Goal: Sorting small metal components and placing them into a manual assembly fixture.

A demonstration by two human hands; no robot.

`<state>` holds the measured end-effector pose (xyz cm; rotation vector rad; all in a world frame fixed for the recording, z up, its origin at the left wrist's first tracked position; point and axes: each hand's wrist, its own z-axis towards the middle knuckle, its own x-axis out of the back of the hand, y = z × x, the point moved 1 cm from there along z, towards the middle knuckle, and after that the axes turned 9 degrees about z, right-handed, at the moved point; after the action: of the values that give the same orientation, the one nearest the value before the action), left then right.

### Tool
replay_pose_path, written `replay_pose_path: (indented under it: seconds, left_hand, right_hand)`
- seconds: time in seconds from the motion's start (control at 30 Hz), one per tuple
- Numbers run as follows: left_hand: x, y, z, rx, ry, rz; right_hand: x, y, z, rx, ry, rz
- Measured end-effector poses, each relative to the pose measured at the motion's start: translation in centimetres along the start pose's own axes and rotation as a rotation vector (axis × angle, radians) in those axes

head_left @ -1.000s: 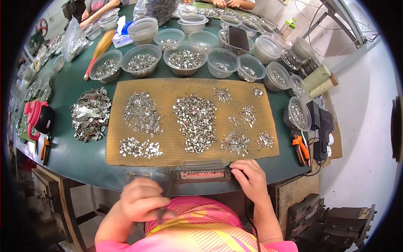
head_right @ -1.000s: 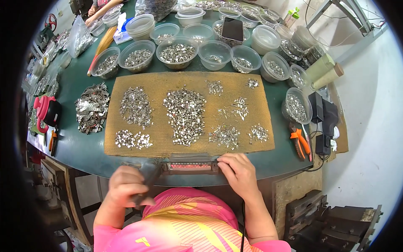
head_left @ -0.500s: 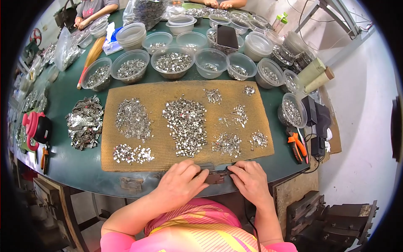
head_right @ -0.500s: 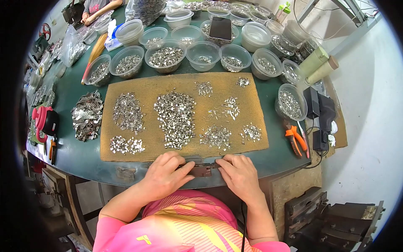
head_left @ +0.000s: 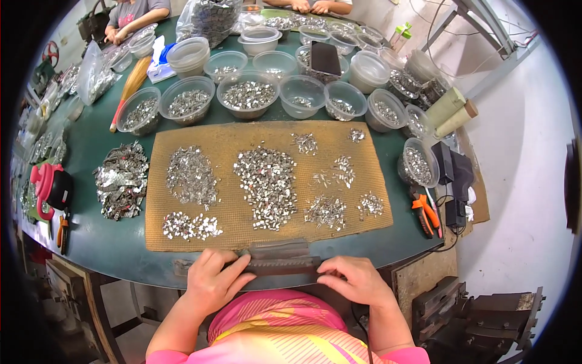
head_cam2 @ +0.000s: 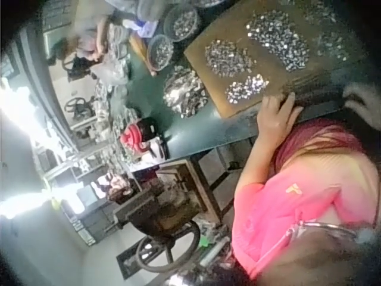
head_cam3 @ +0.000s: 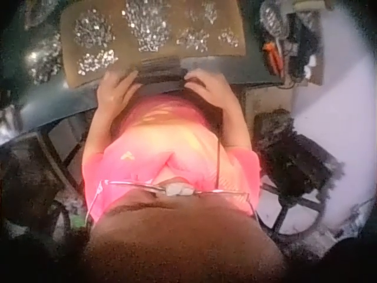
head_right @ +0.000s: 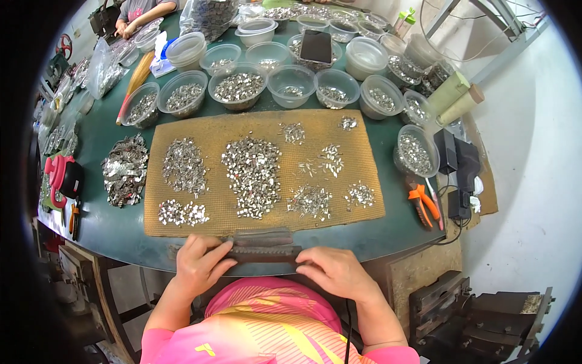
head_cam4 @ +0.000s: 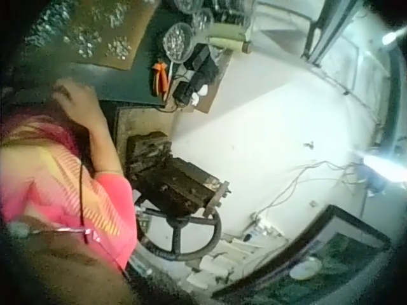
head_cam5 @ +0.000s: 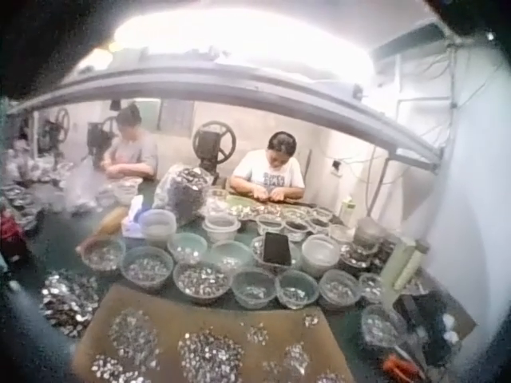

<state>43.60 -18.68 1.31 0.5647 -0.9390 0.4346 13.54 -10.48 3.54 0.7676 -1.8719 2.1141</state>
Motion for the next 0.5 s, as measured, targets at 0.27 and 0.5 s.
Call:
replay_pose_path:
  seconds: [0.27, 0.5]
  left_hand:
    - [0.5, -0.1, -0.6, -0.043, -0.043, -0.150]
    - [0.6, 0.0, 0.1, -0.003, -0.017, -0.128]
  right_hand:
    - [-0.2, 0.3, -1.0, -0.279, -0.241, 0.096]
    - [0.9, 0.9, 0.7, -0.195, -0.243, 0.116]
